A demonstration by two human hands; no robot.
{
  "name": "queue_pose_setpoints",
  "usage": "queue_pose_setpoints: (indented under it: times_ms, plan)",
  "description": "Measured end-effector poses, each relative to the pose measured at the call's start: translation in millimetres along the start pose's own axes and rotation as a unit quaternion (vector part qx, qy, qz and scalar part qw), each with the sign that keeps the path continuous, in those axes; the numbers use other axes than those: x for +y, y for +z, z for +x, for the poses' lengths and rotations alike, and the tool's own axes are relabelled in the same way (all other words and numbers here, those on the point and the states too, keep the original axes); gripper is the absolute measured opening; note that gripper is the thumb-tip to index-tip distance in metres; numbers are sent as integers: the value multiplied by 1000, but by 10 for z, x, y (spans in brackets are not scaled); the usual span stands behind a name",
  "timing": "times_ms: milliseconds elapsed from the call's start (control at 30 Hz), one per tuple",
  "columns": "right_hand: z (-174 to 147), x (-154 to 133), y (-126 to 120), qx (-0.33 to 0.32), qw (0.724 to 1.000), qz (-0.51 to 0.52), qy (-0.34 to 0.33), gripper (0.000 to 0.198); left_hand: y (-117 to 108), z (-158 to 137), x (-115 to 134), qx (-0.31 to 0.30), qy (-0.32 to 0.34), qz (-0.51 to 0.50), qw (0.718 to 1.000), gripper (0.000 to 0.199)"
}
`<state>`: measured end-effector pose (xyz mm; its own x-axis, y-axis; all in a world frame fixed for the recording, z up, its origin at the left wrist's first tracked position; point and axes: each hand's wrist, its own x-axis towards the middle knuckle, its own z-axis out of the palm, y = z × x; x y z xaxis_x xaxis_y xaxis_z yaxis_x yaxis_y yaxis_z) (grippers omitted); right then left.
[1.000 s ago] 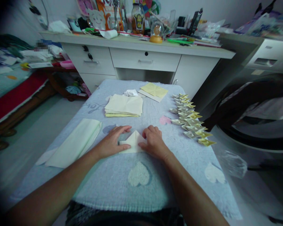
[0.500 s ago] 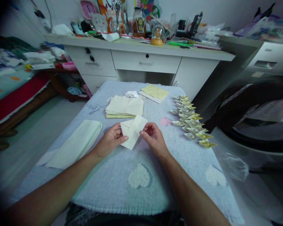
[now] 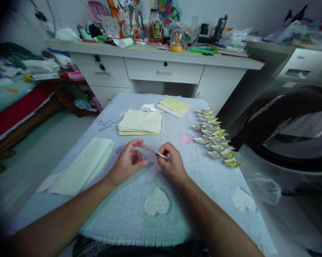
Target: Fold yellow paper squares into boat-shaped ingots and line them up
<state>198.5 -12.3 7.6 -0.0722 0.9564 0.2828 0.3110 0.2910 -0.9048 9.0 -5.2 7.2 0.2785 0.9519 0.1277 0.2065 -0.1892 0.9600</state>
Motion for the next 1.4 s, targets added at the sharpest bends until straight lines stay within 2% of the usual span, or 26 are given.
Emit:
queue_pose_setpoints:
  times_ms: [100, 167, 300, 367, 533, 667, 833, 1067, 1267, 1400]
  plan:
    - [3, -4, -48, 26, 979, -191, -70, 10, -3, -44, 33, 33, 61, 52, 996, 70]
    - [4, 7, -59, 21, 952, -294, -80, 15, 1, -71, 54, 44, 104, 101, 988, 67]
    - [-1, 22, -38, -18, 912, -402, -81, 23, -12, -81, 65, 15, 143, 203, 969, 28]
    - [-9, 20, -23, -39, 902, -421, -85, 22, -33, -68, 46, -8, 147, 227, 963, 22]
    - [-31, 30, -37, -102, 901, -412, -87, 22, -98, -44, -21, -48, 122, 270, 954, 27]
    - [-33, 50, -133, -161, 912, -368, -81, 25, -140, -39, -55, -74, 118, 306, 942, 19]
    - [-12, 48, -282, -206, 921, -326, -65, 22, -177, -24, -67, -79, 145, 345, 924, 11]
    - [33, 59, -357, -207, 933, -289, -50, 7, -213, 2, -71, -84, 139, 342, 925, 8]
    - [48, 134, -366, -179, 942, -284, -15, 6, -223, 37, -100, -80, 114, 324, 936, 10]
    - [49, 152, -337, -157, 936, -316, 8, 9, -223, 46, -123, -62, 103, 350, 929, 15]
